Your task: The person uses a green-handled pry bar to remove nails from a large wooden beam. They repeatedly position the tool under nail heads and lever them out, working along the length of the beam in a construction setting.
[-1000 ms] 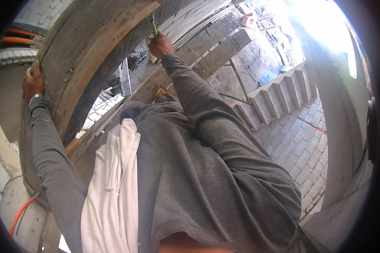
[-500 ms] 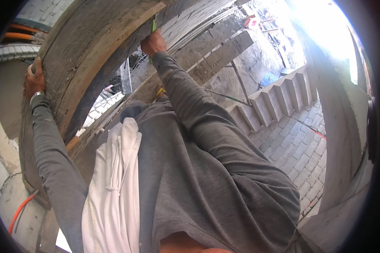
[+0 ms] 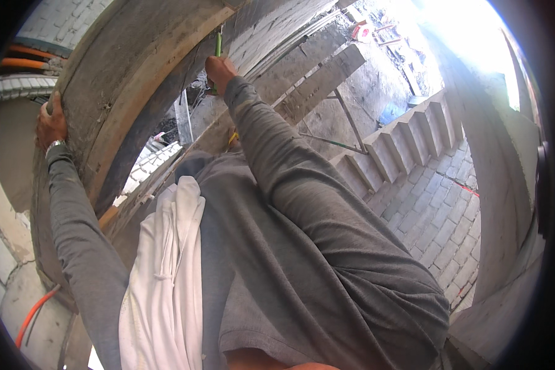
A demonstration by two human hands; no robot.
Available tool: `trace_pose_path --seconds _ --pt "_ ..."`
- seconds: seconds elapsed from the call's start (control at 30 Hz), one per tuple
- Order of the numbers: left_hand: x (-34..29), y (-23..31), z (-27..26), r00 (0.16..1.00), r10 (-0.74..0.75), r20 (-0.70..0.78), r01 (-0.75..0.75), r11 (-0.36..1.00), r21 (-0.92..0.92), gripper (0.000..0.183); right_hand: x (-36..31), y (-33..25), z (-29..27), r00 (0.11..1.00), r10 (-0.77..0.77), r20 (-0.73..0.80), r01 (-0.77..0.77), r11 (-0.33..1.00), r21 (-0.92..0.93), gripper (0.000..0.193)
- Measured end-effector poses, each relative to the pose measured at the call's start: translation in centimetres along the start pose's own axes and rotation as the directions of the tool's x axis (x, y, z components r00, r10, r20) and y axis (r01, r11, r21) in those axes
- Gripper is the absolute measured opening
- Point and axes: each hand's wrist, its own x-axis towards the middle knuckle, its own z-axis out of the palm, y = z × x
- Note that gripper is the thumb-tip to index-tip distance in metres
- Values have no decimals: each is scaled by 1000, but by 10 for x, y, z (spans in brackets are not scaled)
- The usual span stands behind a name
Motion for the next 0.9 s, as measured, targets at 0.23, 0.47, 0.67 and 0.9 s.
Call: trace_pose_path --seconds 0.23,0.47,0.67,0.9 --pt "1 -3 2 1000 3 31 -3 1000 -15 86 29 24 -12 912 -320 256 271 4 -962 19" --pt "-1 -4 3 1000 -14 7 14 1000 -5 88 56 -17 -107 859 -237 453 294 -495 -818 12" --pt "-10 4 -9 999 -48 23 48 999 -5 89 43 59 -2 942 -334 40 329 887 -323 15" --pt "-10 10 -13 1000 -26 5 26 999 21 88 32 -36 -107 879 -267 394 281 -376 -883 22"
